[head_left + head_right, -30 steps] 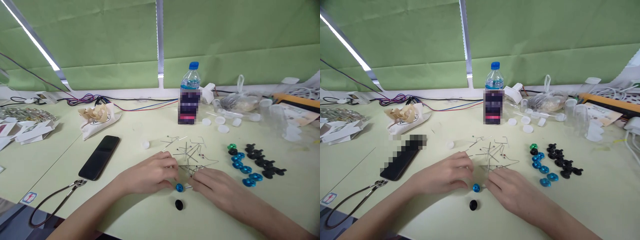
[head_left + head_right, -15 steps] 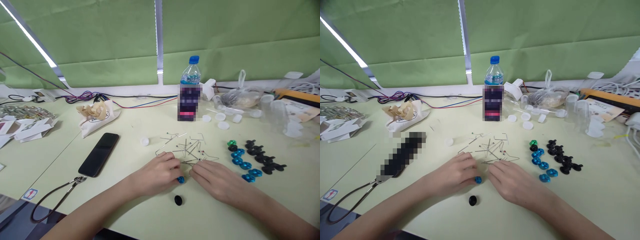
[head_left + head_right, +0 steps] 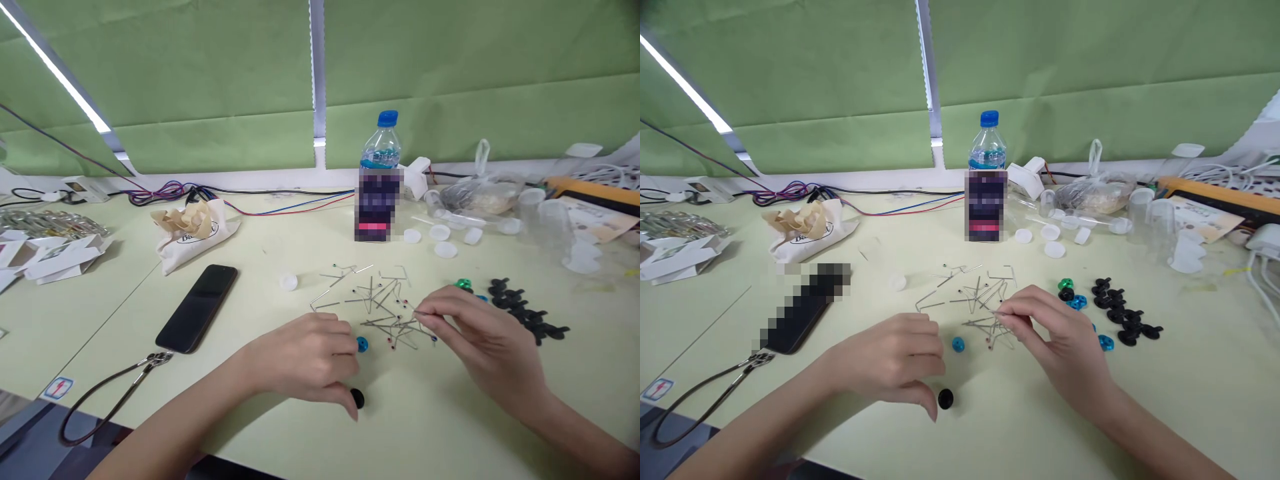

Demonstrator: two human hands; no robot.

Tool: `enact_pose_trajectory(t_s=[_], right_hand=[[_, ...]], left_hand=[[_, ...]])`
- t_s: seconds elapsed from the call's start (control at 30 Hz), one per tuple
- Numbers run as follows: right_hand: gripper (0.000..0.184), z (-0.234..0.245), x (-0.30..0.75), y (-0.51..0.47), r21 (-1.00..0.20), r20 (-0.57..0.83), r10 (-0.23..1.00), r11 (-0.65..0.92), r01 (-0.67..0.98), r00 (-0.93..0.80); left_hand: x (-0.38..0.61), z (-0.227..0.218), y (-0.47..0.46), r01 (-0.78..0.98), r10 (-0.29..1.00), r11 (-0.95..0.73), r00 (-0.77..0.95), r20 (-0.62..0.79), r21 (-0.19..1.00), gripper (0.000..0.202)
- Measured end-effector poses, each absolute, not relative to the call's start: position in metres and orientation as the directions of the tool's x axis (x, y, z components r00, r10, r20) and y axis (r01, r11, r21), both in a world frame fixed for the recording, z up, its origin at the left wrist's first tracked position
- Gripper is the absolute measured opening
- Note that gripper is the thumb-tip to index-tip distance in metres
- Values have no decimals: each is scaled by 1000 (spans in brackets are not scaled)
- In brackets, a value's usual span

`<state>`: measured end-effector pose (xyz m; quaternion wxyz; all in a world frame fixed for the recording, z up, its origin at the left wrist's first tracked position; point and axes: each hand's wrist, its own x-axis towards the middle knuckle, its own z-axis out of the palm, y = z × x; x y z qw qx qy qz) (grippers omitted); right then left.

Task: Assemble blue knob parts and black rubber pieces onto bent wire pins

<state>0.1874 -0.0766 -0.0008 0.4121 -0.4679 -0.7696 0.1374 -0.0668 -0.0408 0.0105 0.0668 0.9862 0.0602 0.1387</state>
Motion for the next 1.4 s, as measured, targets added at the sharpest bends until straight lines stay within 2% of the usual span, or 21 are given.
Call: enact_pose_trajectory(t_s=[0.07,0.17,0.27,0.37,0.47,0.63,0.9,1.23,1.4], right_hand=[[10,1,184,-82,-696,470,866,484,530,-172],[12,1,177,-92,-802,428,885,466,373,-185],[14,1,170,-101,-834,406,875,473,285,-264],[15,0,163,-106,-823,408,843,506,259,-349],[15,-4,157,-107,-811,409,828,523,264,-383],[15,-9,153,-106,-812,414,841,514,275,-348],[15,-10,155,-105,-797,407,861,498,341,-305],[18,-7,154,-106,-752,457,803,579,315,-384],[13,-15,159,-100,-791,417,882,472,390,-221]], left_hand=[[-64,4,-43,83,116,-985,966,231,150,41],[-59,-6,-47,85,120,-983,970,214,164,33],[-54,-11,-51,126,172,-971,958,229,201,29],[-52,-15,-52,177,235,-955,942,241,239,34],[-51,-19,-52,201,270,-942,930,251,268,38],[-51,-24,-52,226,304,-929,919,253,294,37],[-51,-20,-53,241,316,-925,917,242,294,34],[-51,-24,-52,244,311,-934,915,256,263,42],[-63,-1,-39,219,304,-924,918,256,313,46]])
